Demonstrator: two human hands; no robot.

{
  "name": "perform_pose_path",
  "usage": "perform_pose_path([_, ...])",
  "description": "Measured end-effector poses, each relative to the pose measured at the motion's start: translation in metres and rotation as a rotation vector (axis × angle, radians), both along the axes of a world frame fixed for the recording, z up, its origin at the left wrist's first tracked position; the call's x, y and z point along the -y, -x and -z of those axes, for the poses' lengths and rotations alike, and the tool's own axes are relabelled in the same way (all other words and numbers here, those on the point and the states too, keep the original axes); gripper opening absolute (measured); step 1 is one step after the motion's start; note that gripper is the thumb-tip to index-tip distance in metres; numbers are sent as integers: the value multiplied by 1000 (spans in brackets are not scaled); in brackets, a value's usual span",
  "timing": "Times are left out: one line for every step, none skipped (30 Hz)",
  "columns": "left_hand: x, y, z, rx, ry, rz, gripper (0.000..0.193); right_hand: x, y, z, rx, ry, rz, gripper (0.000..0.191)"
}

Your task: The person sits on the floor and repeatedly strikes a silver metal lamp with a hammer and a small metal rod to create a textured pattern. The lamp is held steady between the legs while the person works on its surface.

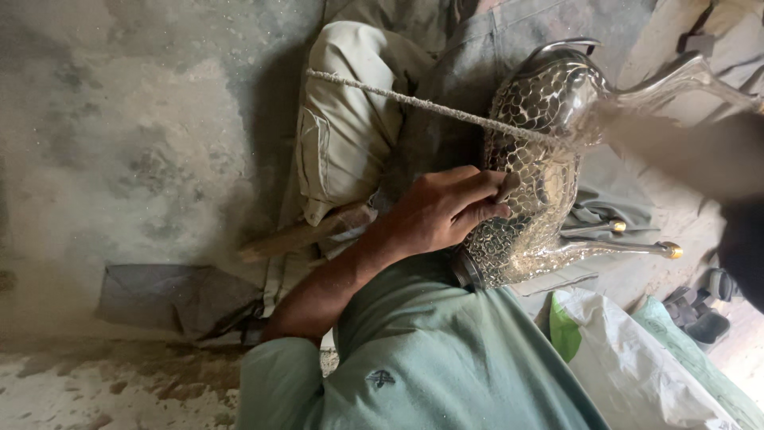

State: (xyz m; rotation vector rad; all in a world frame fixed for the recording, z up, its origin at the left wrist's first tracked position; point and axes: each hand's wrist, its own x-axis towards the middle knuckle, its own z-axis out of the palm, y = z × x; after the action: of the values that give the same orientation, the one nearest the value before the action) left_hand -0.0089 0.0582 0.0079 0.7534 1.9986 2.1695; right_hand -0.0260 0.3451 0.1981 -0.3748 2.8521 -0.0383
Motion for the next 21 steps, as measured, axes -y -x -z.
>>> perform_pose_path([0,0,1,-6,4,-3,33,0,-1,0,-5,0,1,35])
perform_pose_path([-1,1,1,-10,6,0,32,0,-4,0,-5,1,9,35])
perform_pose_path([-1,0,1,-10,7,1,32,0,-5,-1,-6,5,14,35])
perform_pose_path([-1,0,1,-12,18,12,28,0,-8,0,-3,-3,15,36])
perform_pose_path([-1,0,1,-20,31,24,25,0,-8,-1,-10,0,19,36])
perform_pose_path([-1,0,1,-25,45,33,22,0,-11,-1,-10,1,24,36])
perform_pose_path([0,-1,1,-26,31,15,23,0,-11,-1,-7,-1,25,36])
perform_pose_path([1,-1,0,-28,15,3,25,0,-13,-1,-5,6,34,36])
perform_pose_path([2,-2,0,-35,0,-11,27,0,-15,0,-4,-4,35,36])
perform_pose_path([2,-1,0,-34,6,-1,27,0,-15,0,-8,-6,34,36])
perform_pose_path([3,-1,1,-36,16,8,27,0,-17,1,-9,-6,37,36])
perform_pose_path([3,0,1,-38,25,19,26,0,-17,1,-13,-6,42,36])
perform_pose_path([3,1,2,-37,27,19,27,0,-19,1,-18,-5,46,36])
perform_pose_path([3,2,3,-32,28,20,28,0,-19,1,-21,-6,46,36])
perform_pose_path([3,1,3,-25,26,19,28,0,-20,0,-16,-6,48,36])
perform_pose_path([2,1,4,-40,20,23,27,0,-21,1,-16,-6,49,36])
perform_pose_path([2,1,5,-57,13,29,26,0,-22,0,-17,-5,50,36])
perform_pose_path([2,1,6,-74,5,34,25,0,-23,0,-20,-9,53,36])
perform_pose_path([2,1,7,-66,6,36,27,0,-23,0,-22,-9,55,37])
perform_pose_path([2,0,8,-55,6,37,29,1,-25,0,-19,-7,57,37])
perform_pose_path([2,-1,8,-43,8,35,32,1,-25,0,-15,-7,55,37])
